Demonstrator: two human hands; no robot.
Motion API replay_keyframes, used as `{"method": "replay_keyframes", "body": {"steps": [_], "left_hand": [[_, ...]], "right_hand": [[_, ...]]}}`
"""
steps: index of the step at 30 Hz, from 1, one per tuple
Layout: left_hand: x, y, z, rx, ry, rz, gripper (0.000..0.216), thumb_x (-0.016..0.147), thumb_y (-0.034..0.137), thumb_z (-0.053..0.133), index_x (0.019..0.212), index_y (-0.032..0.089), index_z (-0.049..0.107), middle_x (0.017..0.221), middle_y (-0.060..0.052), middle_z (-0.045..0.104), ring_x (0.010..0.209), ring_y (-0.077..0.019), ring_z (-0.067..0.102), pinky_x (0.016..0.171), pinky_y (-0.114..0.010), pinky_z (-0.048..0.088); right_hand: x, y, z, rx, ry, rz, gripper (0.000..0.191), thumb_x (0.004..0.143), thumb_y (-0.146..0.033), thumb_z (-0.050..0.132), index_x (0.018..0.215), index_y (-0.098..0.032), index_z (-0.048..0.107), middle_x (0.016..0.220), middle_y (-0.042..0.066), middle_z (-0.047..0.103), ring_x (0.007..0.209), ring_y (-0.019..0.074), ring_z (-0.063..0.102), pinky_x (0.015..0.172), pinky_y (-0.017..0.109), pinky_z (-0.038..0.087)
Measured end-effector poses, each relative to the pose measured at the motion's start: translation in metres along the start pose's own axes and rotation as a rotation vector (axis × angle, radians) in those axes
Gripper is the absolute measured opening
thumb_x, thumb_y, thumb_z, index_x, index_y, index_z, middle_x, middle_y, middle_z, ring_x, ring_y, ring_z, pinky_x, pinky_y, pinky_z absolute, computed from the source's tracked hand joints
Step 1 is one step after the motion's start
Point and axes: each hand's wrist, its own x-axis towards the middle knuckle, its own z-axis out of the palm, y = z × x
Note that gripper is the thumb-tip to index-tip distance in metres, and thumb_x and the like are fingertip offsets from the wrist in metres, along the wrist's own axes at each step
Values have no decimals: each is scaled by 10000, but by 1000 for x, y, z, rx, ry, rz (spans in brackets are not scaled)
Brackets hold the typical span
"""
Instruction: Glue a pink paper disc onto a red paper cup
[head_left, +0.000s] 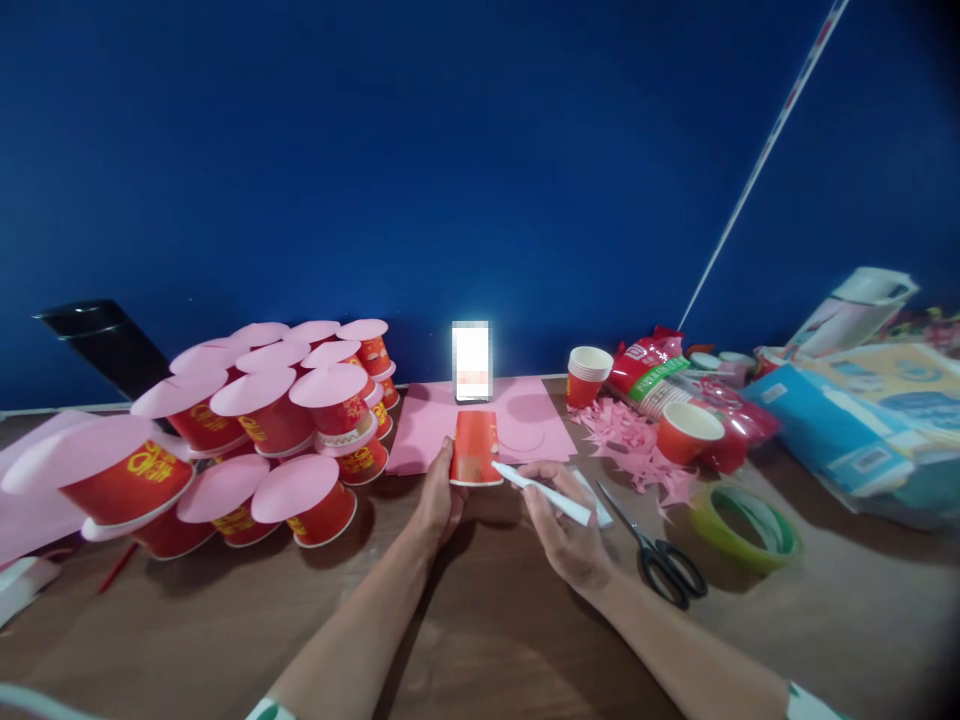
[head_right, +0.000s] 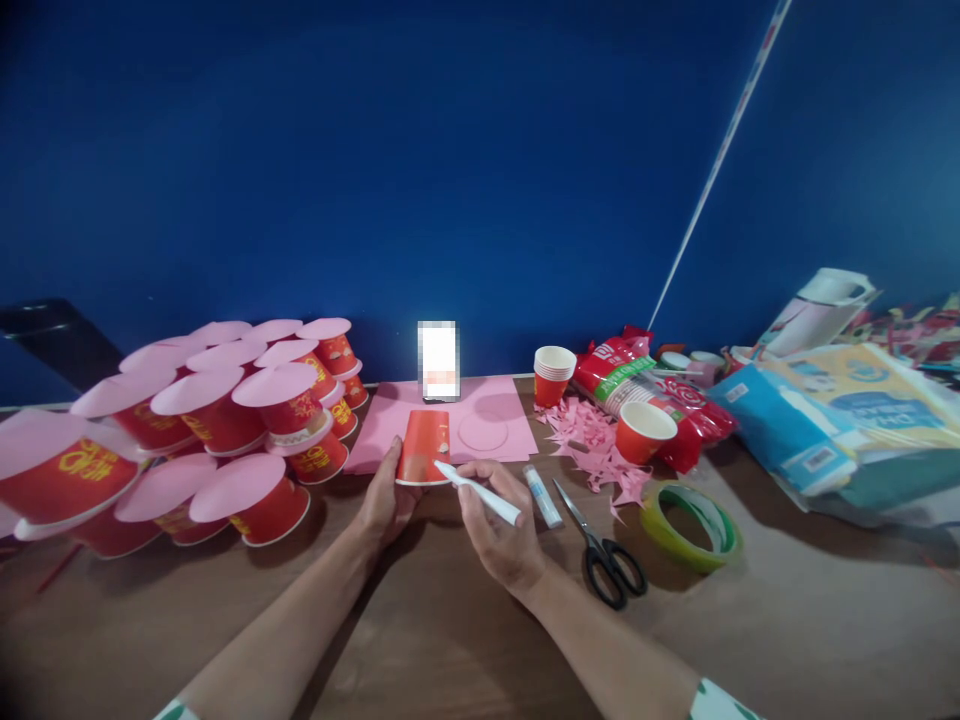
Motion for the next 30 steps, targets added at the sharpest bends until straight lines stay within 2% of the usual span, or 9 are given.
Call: {"method": "replay_keyframes", "body": {"steps": [5,8,13,20,24,30], "left_hand": [[1,-2,0,1,-9,37,395,844,423,570,1052,92,629,949,-104,735,899,-230,694,900,-347,507],[1,-3,1,-12,-3,56,370,842,404,578,1048,100,628,962,-95,732,908,-220,690,913,-343,500],[-1,-2,2,-8,-27,66,360,833,387,593,1059,109,627,997,-98,727,930,-228,683,930,-358,490],[-2,-3,3,3,-62,65,387,821,403,601,1068,105,625,994,-100,728,991,-243,666,952,-362,471],[1,-6,1,3,-45,76,383,815,407,606,1052,107,632,958,-93,734,957,-237,678,936,-355,481],[2,-6,-1,4,-46,68,427,819,421,599,1100,100,619,963,-102,733,932,-240,685,916,-361,489]], "right_hand": [[2,0,0,-66,-43,-78,156,866,-183,523,977,-185,632,917,64,687,835,186,652,741,290,519],[4,-2,-1,-77,-57,-103,165,863,-175,524,976,-185,644,913,65,695,852,190,656,769,299,519],[4,-2,-1,-79,-25,-104,169,864,-182,523,975,-179,650,907,72,701,832,192,661,755,304,526],[4,-1,0,-76,-56,-89,171,875,-186,516,986,-178,645,917,71,697,837,184,655,759,298,523],[3,-1,0,-70,-71,-79,165,875,-198,515,972,-183,648,901,68,698,842,193,654,756,309,522],[1,1,0,-52,-20,-19,170,885,-223,502,962,-175,646,890,72,697,793,190,652,720,308,527]]}}
